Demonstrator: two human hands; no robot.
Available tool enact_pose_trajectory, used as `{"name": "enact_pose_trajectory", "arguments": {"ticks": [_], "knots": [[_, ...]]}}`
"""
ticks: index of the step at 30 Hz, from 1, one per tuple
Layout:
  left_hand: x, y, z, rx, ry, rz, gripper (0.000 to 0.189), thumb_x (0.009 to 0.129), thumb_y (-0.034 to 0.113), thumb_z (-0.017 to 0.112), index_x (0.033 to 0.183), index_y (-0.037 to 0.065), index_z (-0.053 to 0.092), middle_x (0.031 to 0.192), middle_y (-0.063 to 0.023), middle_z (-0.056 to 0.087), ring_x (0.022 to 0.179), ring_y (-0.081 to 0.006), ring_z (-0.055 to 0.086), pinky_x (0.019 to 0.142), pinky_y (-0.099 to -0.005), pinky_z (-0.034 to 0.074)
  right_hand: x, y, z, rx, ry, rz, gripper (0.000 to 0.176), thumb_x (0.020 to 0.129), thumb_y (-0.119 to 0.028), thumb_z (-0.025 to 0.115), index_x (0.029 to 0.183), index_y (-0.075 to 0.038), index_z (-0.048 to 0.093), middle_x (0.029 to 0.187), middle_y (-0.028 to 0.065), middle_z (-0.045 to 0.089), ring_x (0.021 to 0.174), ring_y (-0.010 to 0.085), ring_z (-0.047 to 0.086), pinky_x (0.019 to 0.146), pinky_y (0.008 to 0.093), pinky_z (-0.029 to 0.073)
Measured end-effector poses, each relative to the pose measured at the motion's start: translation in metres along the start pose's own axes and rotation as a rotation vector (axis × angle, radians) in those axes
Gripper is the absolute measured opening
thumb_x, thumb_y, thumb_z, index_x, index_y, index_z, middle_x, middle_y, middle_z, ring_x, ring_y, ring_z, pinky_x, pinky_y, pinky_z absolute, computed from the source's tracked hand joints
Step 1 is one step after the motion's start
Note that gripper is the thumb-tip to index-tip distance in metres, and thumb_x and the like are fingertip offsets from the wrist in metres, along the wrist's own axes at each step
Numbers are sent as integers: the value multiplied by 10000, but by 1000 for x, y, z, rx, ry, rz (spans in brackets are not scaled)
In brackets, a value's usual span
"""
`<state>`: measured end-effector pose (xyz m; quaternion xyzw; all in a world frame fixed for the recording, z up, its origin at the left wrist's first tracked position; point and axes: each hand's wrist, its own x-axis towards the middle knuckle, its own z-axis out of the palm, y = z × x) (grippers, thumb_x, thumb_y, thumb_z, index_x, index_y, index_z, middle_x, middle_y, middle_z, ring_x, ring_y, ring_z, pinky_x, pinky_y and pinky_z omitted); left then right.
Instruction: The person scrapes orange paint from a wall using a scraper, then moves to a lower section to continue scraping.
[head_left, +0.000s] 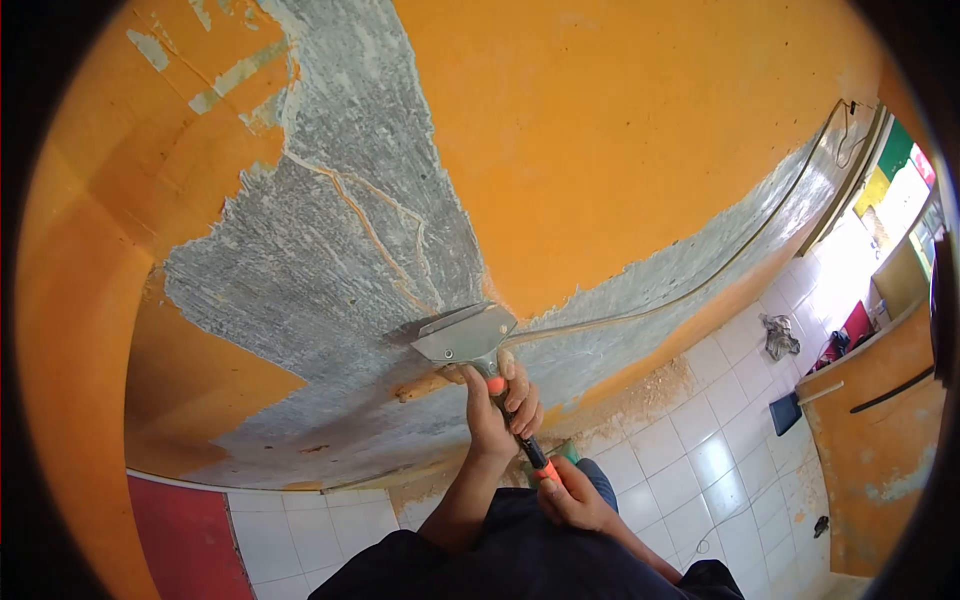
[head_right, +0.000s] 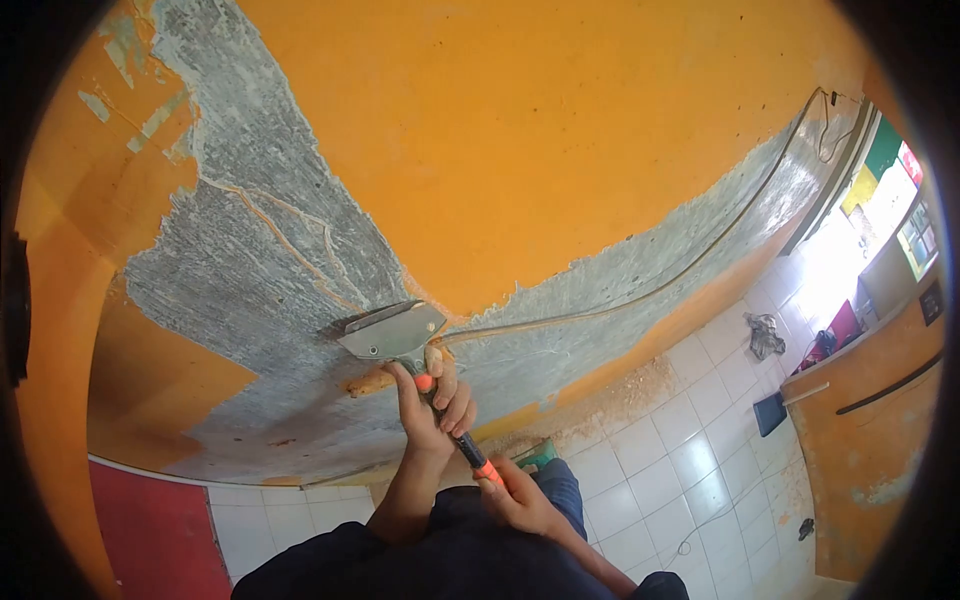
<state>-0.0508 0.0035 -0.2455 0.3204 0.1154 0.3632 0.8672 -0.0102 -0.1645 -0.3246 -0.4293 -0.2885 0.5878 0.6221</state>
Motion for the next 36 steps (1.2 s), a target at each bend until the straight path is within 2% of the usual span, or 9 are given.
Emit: {"name": "enact_pose_trajectory", "arguments": {"ticks": [2, 4, 5, 7, 8, 10, 13, 22, 36], "knots": [[3, -2, -6, -131, -113, -43, 513, 903, 643, 284, 847, 148, 410, 523, 42, 309, 328, -60, 255, 287, -212, 240, -2, -1, 0, 79, -28, -50, 214, 961, -207, 505, 1056, -15, 496, 758, 5, 552, 564, 55, 487, 517, 218, 397], [3, -5, -14, -186, -172, -55, 510, 910, 633, 272, 855, 146, 413, 516, 40, 310, 318, -59, 235, 279, -209, 220, -5, 2, -2, -52, 85, -81, 334, 940, -134, 536, 1234, 8, 465, 782, 22, 572, 588, 62, 526, 539, 226, 433], [4, -7, -18, -241, -237, -65, 508, 916, 624, 261, 863, 144, 416, 509, 38, 310, 309, -58, 214, 271, -206, 201, -6, 2, 1, -54, 87, -79, 334, 940, -134, 536, 1234, 8, 465, 782, 22, 572, 588, 62, 526, 539, 226, 433], [2, -12, -22, -244, -208, -65, 506, 918, 620, 261, 866, 143, 419, 503, 38, 306, 306, -58, 209, 270, -206, 195, -7, 0, 11, 3, 222, -129, 493, 941, -121, 530, 1387, -15, 350, 813, 27, 570, 593, 61, 514, 562, 220, 437], [2, -13, -24, -244, -178, -67, 504, 920, 616, 261, 869, 141, 423, 497, 38, 301, 304, -57, 204, 268, -205, 189, -6, 8, 7, 8, 224, -129, 493, 941, -121, 530, 1387, -15, 350, 813, 27, 570, 593, 61, 514, 562, 220, 437], [3, -8, -18, -224, -180, -68, 506, 919, 617, 264, 866, 140, 423, 493, 40, 295, 305, -56, 205, 268, -207, 190, 0, 18, -4, -239, 61, -339, 526, 946, -92, 507, 1429, -46, 301, 820, 20, 560, 584, 63, 485, 566, 208, 418], [-1, -7, -17, -194, -160, -68, 509, 917, 619, 269, 860, 138, 426, 487, 43, 289, 306, -55, 205, 269, -208, 191, -3, 23, 0, -110, 44, -301, 485, 951, -65, 480, 1416, -60, 340, 814, 17, 545, 596, 66, 463, 570, 201, 404], [1, -5, -14, -210, -218, -48, 503, 940, 591, 236, 865, 142, 449, 492, 41, 297, 305, -66, 222, 271, -219, 204, -5, 13, 10, -150, 119, -321, 462, 957, -61, 464, 1407, -59, 358, 711, -5, 524, 575, 64, 454, 560, 208, 411], [2, 7, 10, -225, -222, -20, 482, 949, 575, 235, 875, 145, 439, 497, 44, 301, 310, -64, 237, 270, -214, 218, -22, -25, 14, -204, 115, -183, 461, 965, -85, 464, 1410, -49, 349, 764, -2, 529, 635, 58, 466, 610, 198, 413]]}}
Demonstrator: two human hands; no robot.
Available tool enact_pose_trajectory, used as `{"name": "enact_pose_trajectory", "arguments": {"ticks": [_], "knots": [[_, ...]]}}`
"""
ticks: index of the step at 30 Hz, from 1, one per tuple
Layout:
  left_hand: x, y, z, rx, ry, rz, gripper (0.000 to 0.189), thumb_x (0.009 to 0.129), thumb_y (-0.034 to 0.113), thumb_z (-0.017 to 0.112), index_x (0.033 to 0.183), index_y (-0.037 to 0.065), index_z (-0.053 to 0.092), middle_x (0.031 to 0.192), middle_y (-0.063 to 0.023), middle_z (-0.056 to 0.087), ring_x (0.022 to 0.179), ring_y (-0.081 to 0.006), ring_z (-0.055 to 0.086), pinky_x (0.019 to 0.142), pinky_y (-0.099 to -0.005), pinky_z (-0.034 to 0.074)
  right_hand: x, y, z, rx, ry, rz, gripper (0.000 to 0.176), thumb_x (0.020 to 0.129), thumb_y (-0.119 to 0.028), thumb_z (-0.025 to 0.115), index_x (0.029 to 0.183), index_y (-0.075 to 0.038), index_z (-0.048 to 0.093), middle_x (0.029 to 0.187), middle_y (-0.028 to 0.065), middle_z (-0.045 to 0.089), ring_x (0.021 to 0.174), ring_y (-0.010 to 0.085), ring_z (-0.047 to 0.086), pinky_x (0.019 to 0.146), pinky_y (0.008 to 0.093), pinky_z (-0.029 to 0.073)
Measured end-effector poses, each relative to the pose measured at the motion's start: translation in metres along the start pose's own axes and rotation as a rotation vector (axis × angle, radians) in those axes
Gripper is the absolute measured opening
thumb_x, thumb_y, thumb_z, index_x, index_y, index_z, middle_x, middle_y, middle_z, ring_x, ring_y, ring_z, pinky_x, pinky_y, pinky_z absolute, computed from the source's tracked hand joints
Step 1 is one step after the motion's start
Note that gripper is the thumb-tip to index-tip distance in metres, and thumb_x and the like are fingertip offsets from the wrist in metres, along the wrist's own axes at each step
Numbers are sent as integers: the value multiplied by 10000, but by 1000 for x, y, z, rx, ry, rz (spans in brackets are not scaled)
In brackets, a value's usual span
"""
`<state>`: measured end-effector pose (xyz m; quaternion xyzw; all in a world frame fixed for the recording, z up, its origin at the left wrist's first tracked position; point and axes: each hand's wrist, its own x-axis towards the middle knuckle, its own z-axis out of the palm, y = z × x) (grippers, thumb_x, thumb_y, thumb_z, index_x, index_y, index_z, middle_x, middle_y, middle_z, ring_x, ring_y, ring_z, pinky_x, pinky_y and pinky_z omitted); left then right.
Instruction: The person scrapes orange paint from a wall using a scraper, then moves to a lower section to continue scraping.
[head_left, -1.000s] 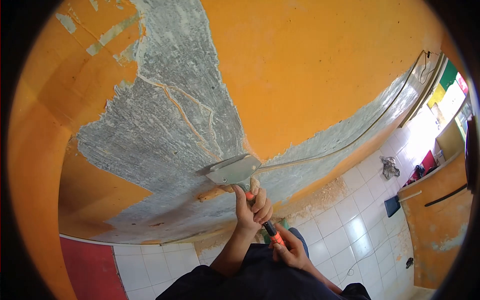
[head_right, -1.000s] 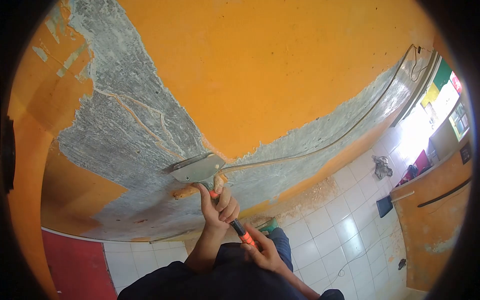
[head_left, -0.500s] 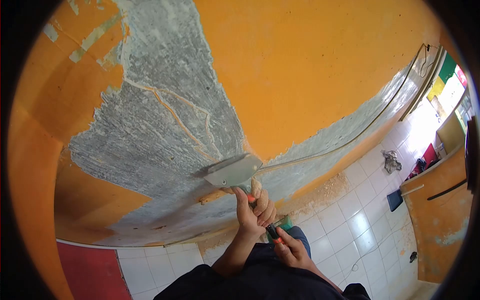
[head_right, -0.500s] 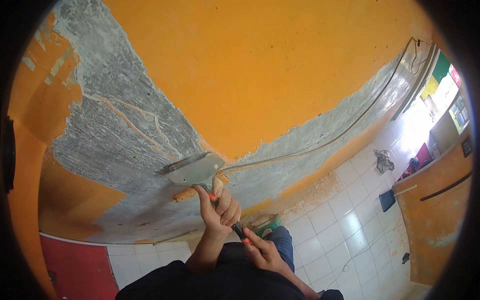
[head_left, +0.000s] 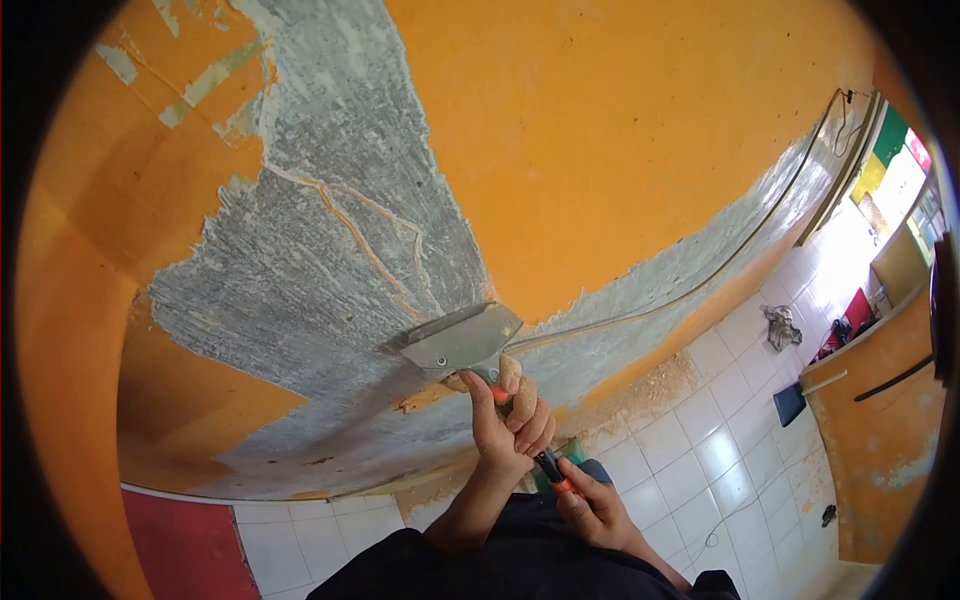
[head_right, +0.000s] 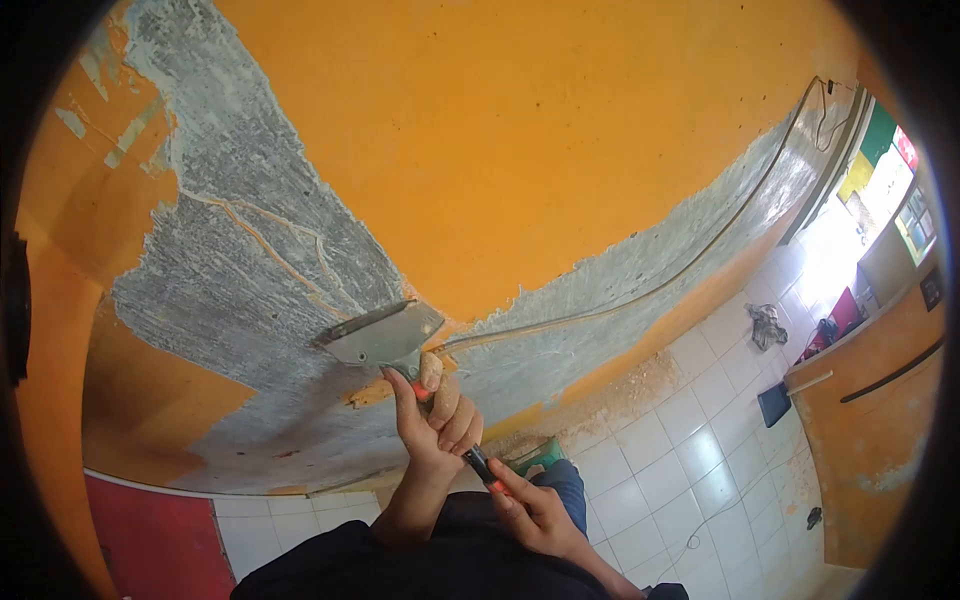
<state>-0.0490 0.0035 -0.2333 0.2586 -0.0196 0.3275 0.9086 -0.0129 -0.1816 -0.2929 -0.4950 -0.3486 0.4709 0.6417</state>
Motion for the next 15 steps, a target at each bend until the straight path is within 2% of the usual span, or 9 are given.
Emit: {"name": "enact_pose_trajectory", "arguments": {"ticks": [8, 10, 13, 15], "knots": [[3, 1, 5, -46, -25, 5, 489, 951, 571, 228, 894, 143, 458, 507, 40, 307, 309, -64, 233, 268, -213, 228, 1, -10, 2, 56, -15, 5, 477, 963, -89, 472, 1419, -56, 333, 761, -3, 530, 614, 58, 459, 590, 200, 412], [3, 3, 10, -37, -24, -1, 485, 953, 567, 229, 891, 143, 456, 507, 41, 308, 308, -64, 232, 269, -212, 231, 1, -9, 5, 26, 1, -86, 479, 963, -82, 468, 1421, -63, 330, 730, -8, 517, 595, 58, 446, 574, 203, 408], [10, 10, 18, -29, -47, 29, 483, 956, 563, 228, 883, 142, 453, 509, 42, 308, 307, -63, 233, 270, -211, 236, 6, -21, 3, -68, -23, -74, 488, 963, -75, 462, 1428, -59, 312, 746, -6, 512, 607, 58, 441, 577, 206, 404], [9, 12, 26, -27, -71, 56, 484, 957, 563, 226, 878, 141, 452, 510, 42, 308, 307, -63, 234, 270, -210, 238, 8, -27, 4, -18, -36, -70, 488, 964, -77, 460, 1428, -58, 311, 750, -4, 514, 612, 59, 447, 583, 207, 408]]}}
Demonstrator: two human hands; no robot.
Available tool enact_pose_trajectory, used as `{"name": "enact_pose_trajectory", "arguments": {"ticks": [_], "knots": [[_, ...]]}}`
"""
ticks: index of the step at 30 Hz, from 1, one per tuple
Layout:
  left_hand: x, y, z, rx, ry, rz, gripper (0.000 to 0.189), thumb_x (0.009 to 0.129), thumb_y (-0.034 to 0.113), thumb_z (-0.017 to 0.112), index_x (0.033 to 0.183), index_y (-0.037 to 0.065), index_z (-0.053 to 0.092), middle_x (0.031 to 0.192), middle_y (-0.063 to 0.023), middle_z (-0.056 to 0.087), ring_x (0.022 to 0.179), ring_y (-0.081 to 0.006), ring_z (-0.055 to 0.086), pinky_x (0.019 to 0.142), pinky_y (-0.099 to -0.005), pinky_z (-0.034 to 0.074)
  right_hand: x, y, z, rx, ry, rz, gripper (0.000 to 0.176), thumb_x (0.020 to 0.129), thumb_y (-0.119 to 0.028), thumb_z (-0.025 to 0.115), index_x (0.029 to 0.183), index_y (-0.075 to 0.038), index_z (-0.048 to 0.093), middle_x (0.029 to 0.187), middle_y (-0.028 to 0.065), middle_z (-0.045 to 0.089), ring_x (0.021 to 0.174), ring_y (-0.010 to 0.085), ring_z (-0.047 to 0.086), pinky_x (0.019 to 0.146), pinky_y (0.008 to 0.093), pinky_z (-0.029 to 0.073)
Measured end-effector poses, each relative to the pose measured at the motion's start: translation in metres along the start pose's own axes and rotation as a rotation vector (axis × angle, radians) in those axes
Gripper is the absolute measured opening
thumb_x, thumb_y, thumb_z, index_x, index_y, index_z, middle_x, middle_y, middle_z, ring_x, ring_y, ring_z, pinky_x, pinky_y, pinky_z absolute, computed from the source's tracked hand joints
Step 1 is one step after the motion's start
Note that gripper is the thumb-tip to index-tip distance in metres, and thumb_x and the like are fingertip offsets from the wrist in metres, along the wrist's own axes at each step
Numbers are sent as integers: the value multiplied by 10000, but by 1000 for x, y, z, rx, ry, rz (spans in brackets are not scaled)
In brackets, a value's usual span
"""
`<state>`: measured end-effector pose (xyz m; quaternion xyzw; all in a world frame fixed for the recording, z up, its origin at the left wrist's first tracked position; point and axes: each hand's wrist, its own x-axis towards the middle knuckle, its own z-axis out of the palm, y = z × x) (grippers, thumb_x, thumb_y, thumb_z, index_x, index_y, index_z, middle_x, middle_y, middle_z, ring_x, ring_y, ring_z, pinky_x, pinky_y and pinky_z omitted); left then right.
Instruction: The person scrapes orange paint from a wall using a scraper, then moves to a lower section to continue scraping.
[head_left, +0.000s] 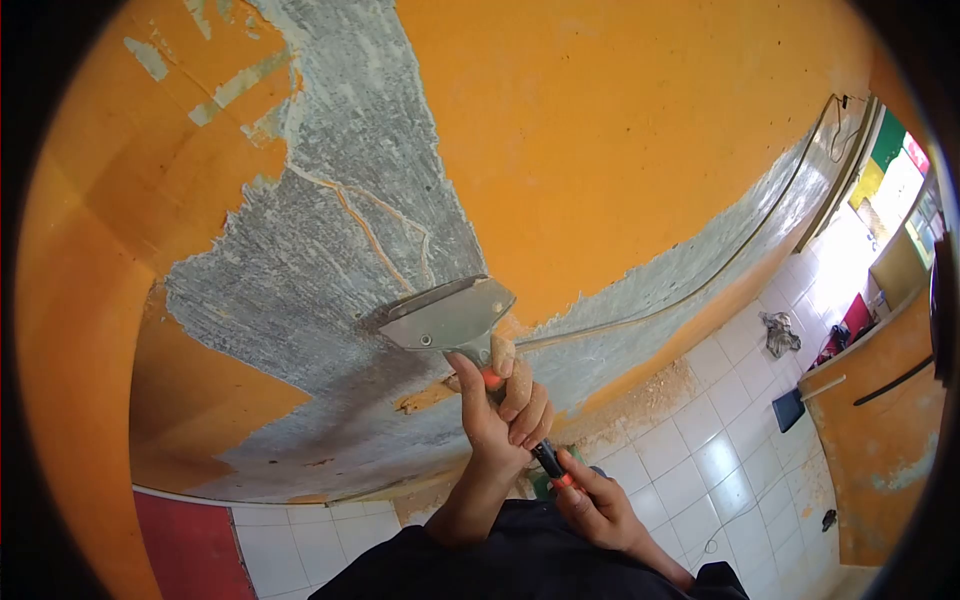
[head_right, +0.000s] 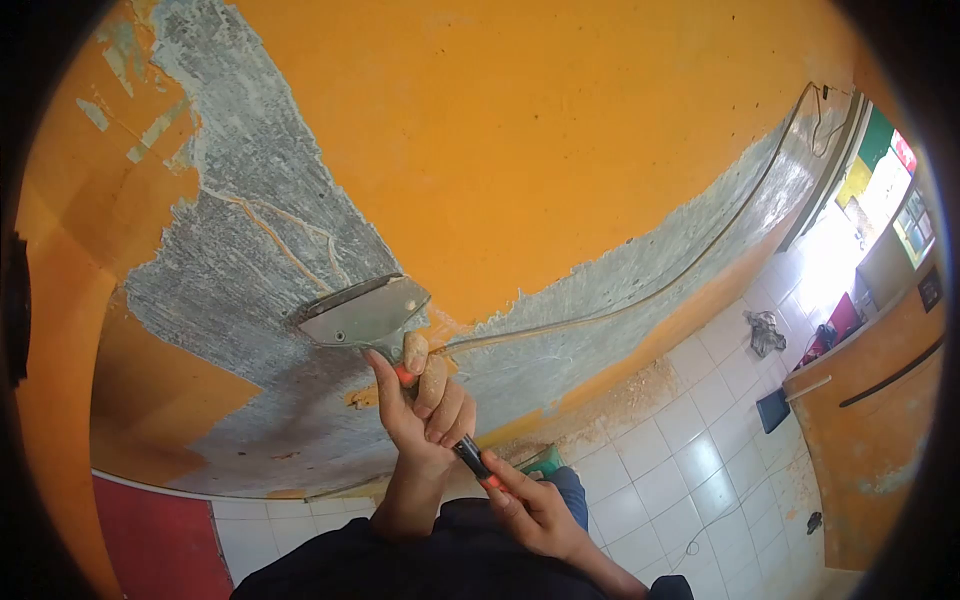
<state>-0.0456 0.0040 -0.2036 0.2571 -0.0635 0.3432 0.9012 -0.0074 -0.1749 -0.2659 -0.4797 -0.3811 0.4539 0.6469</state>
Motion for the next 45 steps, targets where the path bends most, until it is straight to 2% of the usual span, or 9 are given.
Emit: {"name": "enact_pose_trajectory", "arguments": {"ticks": [2, 7, 11, 13, 17, 30, 35, 45], "knots": [[1, -3, -1, -4, 54, -36, 486, 956, 564, 225, 875, 141, 449, 510, 43, 305, 305, -62, 238, 269, -209, 235, 2, -1, -2, 44, -17, -25, 487, 965, -80, 458, 1429, -57, 310, 755, -1, 516, 617, 60, 453, 590, 207, 413], [-5, -9, -7, 8, 88, -53, 488, 952, 574, 227, 875, 146, 449, 508, 46, 302, 304, -62, 236, 268, -210, 233, -12, 3, -2, 73, 25, 99, 487, 967, -108, 465, 1428, -66, 314, 721, -9, 513, 599, 65, 462, 583, 212, 418], [-11, -14, -18, 36, 140, -51, 495, 945, 588, 226, 871, 150, 446, 501, 47, 299, 304, -63, 232, 267, -214, 225, -9, 10, -8, 22, 12, 103, 486, 962, -106, 477, 1423, -65, 328, 740, -8, 532, 614, 60, 475, 590, 208, 418], [-10, -12, -21, 32, 106, -52, 497, 944, 590, 224, 869, 150, 444, 499, 47, 298, 304, -64, 232, 268, -214, 225, -8, 17, -4, -81, 44, 27, 478, 959, -103, 487, 1414, -66, 347, 766, -4, 556, 630, 54, 488, 604, 203, 423], [-5, -10, -14, 41, 124, -49, 500, 941, 594, 222, 860, 150, 439, 496, 44, 299, 304, -68, 234, 270, -217, 225, -8, 13, -8, 15, 19, 109, 469, 959, -105, 487, 1409, -65, 358, 785, -3, 576, 644, 47, 497, 619, 199, 429], [-6, -11, -17, 45, 106, -53, 503, 939, 597, 227, 850, 148, 434, 488, 40, 297, 306, -68, 235, 270, -214, 220, -4, 17, -8, 10, 25, 108, 466, 966, -101, 472, 1413, -60, 346, 754, 9, 561, 614, 64, 489, 600, 210, 427], [-7, -10, -18, 71, 101, -46, 511, 938, 600, 222, 864, 146, 447, 494, 43, 298, 302, -67, 224, 265, -214, 222, -2, 20, -5, 3, 37, 31, 461, 965, -102, 473, 1408, -57, 352, 710, 3, 534, 584, 62, 459, 573, 208, 416], [1, -5, -2, 49, 43, -15, 520, 942, 592, 210, 882, 138, 456, 500, 44, 293, 303, -63, 221, 266, -210, 221, -2, 0, -4, 20, 1, 63, 464, 976, -92, 443, 1424, -65, 325, 744, 1, 525, 627, 61, 456, 578, 211, 405]]}}
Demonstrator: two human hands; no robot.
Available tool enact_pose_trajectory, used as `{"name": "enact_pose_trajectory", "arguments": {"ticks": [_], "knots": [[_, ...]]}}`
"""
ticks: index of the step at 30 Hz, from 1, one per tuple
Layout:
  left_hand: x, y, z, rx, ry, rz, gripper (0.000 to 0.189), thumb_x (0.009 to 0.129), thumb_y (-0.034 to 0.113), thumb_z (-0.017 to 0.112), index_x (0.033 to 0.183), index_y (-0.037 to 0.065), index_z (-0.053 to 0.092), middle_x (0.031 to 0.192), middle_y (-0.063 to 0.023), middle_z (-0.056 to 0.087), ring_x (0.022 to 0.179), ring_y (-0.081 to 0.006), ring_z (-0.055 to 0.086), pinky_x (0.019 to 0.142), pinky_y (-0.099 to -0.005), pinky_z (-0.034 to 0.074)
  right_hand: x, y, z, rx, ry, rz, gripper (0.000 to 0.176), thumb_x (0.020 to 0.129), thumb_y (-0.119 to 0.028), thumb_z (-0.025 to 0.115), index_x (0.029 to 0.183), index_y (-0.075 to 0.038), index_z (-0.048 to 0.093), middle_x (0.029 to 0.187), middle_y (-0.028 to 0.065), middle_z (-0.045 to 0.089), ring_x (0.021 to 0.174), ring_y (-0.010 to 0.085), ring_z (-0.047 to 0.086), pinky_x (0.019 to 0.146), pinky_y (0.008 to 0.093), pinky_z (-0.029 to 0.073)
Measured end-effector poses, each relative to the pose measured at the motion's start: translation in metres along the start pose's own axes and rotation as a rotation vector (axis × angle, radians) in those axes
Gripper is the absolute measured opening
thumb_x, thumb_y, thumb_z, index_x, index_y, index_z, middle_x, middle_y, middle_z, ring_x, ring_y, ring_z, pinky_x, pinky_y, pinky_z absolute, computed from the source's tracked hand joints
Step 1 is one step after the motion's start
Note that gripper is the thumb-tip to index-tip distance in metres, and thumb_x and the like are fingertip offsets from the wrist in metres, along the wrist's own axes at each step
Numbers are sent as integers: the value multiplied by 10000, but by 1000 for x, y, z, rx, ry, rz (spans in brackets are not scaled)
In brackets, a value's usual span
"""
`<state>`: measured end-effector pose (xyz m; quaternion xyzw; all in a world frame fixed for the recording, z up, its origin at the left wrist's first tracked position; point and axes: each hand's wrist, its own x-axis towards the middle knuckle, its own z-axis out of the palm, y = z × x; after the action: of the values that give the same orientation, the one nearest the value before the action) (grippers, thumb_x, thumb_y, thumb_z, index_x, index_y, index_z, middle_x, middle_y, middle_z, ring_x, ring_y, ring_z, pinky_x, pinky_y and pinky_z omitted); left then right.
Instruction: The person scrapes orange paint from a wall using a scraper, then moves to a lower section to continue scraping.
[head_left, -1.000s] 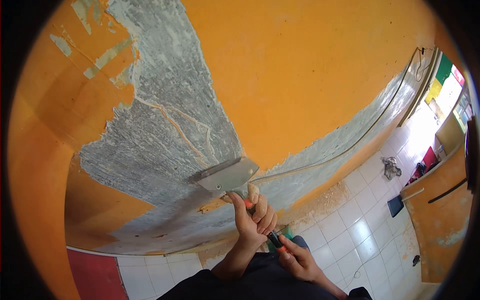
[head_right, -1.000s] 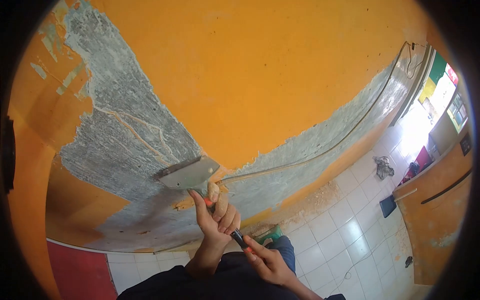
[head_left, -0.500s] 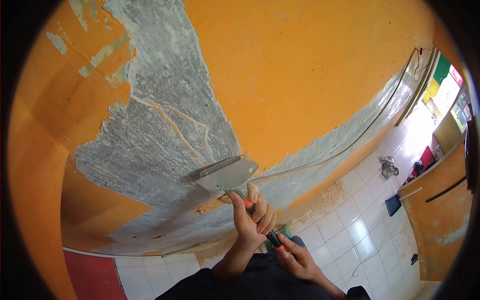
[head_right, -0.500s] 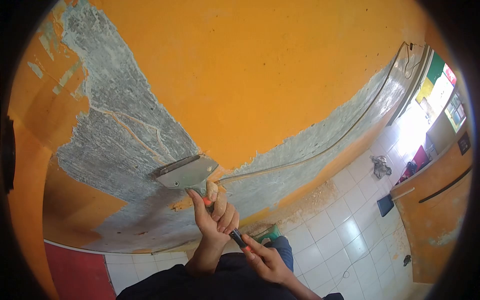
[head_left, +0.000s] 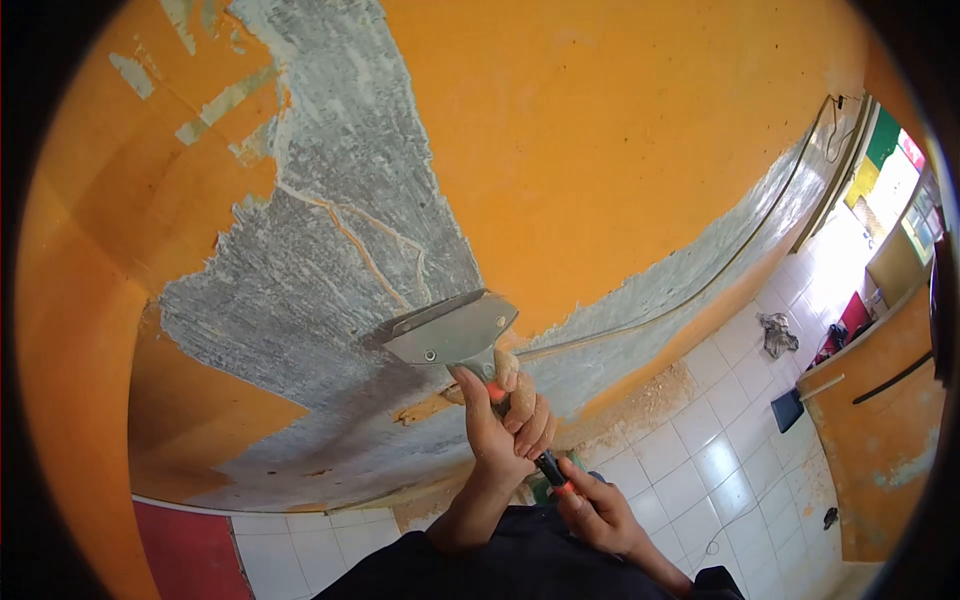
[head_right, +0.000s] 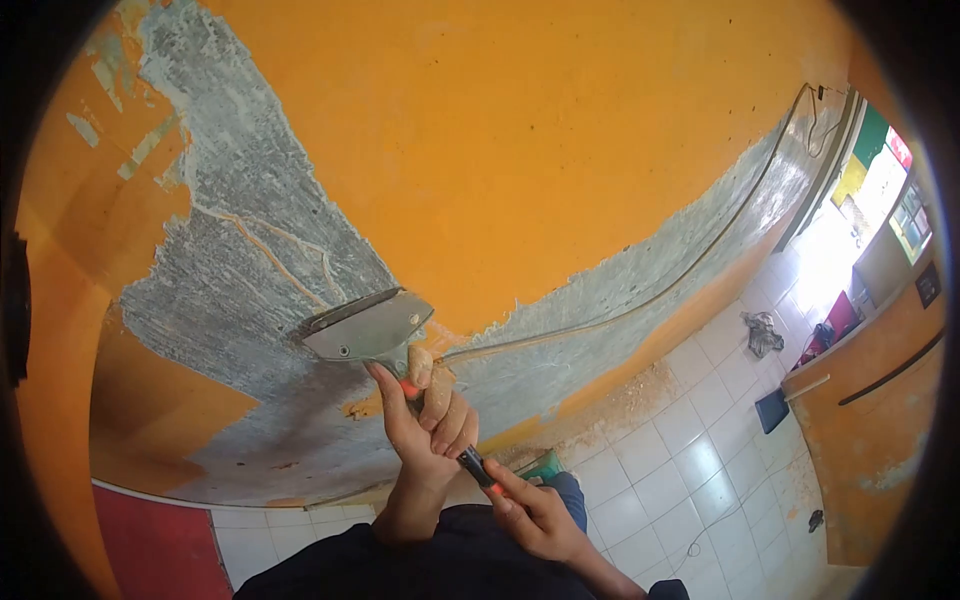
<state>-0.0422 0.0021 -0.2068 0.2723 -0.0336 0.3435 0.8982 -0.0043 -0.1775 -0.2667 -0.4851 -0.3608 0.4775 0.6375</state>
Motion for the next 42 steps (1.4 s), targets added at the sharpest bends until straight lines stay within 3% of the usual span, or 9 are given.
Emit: {"name": "enact_pose_trajectory", "arguments": {"ticks": [5, 23, 29, 35, 39, 42], "knots": [[-1, -1, -1, -10, 29, -39, 509, 941, 593, 214, 876, 141, 439, 503, 43, 297, 303, -62, 223, 269, -210, 229, -4, 2, 1, 130, 3, 36, 469, 974, -98, 449, 1424, -65, 322, 712, -7, 488, 611, 64, 442, 565, 216, 396], [5, -4, 17, -35, 77, -8, 493, 944, 588, 224, 865, 151, 436, 499, 41, 306, 300, -64, 236, 259, -217, 220, -5, -19, -11, -1, -4, 41, 482, 974, -98, 447, 1433, -71, 305, 719, 3, 495, 621, 65, 446, 583, 207, 398], [16, 4, 25, -98, -65, 50, 491, 952, 573, 218, 881, 142, 443, 505, 41, 304, 306, -63, 247, 263, -211, 243, 4, -39, -13, -76, -51, 10, 480, 973, -91, 444, 1433, -71, 306, 722, 6, 497, 627, 70, 454, 584, 207, 402], [11, -7, 24, -90, -17, 51, 494, 957, 561, 219, 898, 129, 449, 521, 40, 315, 316, -60, 269, 265, -209, 254, -5, -37, -17, 80, -71, 49, 493, 974, -77, 429, 1444, -73, 281, 724, -10, 488, 611, 62, 442, 590, 202, 402], [11, -10, 25, -126, 4, 68, 495, 961, 554, 217, 907, 123, 454, 521, 40, 318, 314, -62, 267, 265, -208, 270, -6, -45, -25, -7, -102, 69, 499, 975, -70, 423, 1448, -70, 266, 719, -12, 472, 599, 61, 426, 586, 203, 396], [12, -13, 19, -193, -35, 97, 500, 965, 548, 211, 915, 114, 455, 512, 41, 319, 313, -63, 271, 266, -208, 290, -6, -40, -25, 12, -121, 75, 515, 957, -61, 457, 1439, -49, 276, 788, -1, 523, 634, 82, 485, 635, 219, 435]]}}
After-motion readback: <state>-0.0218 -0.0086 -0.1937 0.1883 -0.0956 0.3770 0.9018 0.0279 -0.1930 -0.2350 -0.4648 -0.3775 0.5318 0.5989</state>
